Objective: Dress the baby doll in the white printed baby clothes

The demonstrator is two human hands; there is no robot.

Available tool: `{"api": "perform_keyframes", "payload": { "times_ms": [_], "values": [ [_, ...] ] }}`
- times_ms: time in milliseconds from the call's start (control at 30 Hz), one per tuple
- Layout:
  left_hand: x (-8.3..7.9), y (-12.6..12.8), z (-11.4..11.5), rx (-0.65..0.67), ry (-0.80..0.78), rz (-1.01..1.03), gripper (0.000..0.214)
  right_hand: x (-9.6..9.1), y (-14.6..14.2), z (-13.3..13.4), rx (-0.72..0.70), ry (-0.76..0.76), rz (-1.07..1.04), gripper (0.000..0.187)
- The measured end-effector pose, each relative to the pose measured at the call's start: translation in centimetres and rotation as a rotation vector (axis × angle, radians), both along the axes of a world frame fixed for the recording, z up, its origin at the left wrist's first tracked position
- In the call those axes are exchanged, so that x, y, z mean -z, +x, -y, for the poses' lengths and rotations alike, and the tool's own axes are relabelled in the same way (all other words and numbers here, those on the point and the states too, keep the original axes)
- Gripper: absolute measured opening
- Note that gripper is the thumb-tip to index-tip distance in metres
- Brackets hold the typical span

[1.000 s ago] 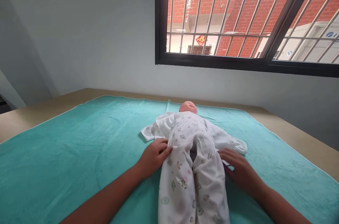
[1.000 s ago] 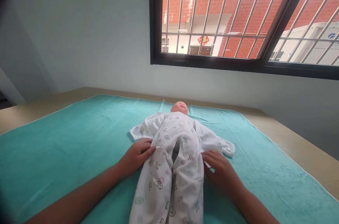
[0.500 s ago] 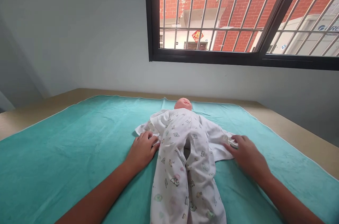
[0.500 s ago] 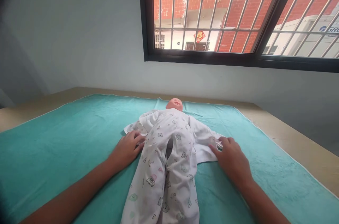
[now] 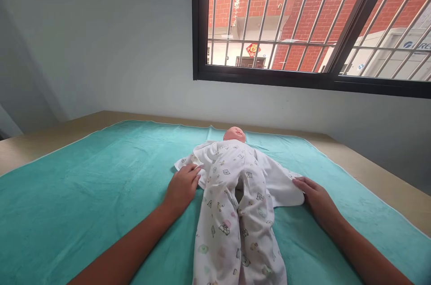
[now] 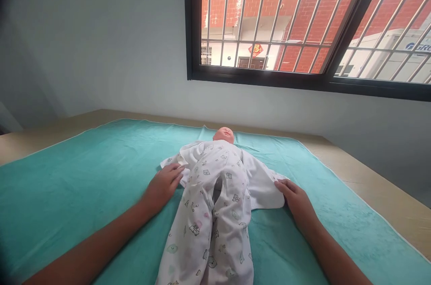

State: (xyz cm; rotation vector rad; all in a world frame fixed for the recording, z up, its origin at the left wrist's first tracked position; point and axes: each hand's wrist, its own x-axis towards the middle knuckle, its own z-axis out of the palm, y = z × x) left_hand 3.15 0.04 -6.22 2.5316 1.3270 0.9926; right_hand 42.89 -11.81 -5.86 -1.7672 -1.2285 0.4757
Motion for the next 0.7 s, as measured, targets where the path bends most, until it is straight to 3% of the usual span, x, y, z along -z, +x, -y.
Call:
{"api": "perform_keyframes", "payload": {
  "times_ms": [133,267,367,433,500,567,633,700],
  "values": [
    [-1.3,0.2,1.4,0.031,0.140,0.313,0.034,-1.7,-0.7,0.5,-0.077,0.214,-0.199,0.039],
    [-1.7,1.0,3.7,0.159,0.291,0.320,0.039,-4.8,-2.7,-1.5,-0.089,0.295,-0.235,0.035],
    [-1.3,1.6,4.4,0.293,0.381,0.269,0.048,-7.3,-6.3,-3.9,-0.238,0.230,-0.348,0.033],
    [-1.1,1.9,4.6,0.361,0.404,0.250,0.051,-7.9,-9.6,-4.9,-0.367,0.139,-0.280,0.031],
    [-1.2,2.1,4.7,0.416,0.386,0.238,0.050,-7.2,-12.9,-5.2,-0.452,0.135,0.047,0.026],
    [-1.4,2.2,4.9,0.475,0.358,0.226,0.048,-5.5,-15.3,-4.9,-0.435,0.243,0.392,0.020],
    [-1.8,2.4,5.3,0.535,0.325,0.206,0.045,-3.6,-16.3,-4.3,-0.368,0.319,0.586,0.014],
    [-2.1,2.6,5.7,0.589,0.283,0.178,0.044,-2.2,-16.3,-4.1,-0.337,0.331,0.649,0.013]
  ]
}}
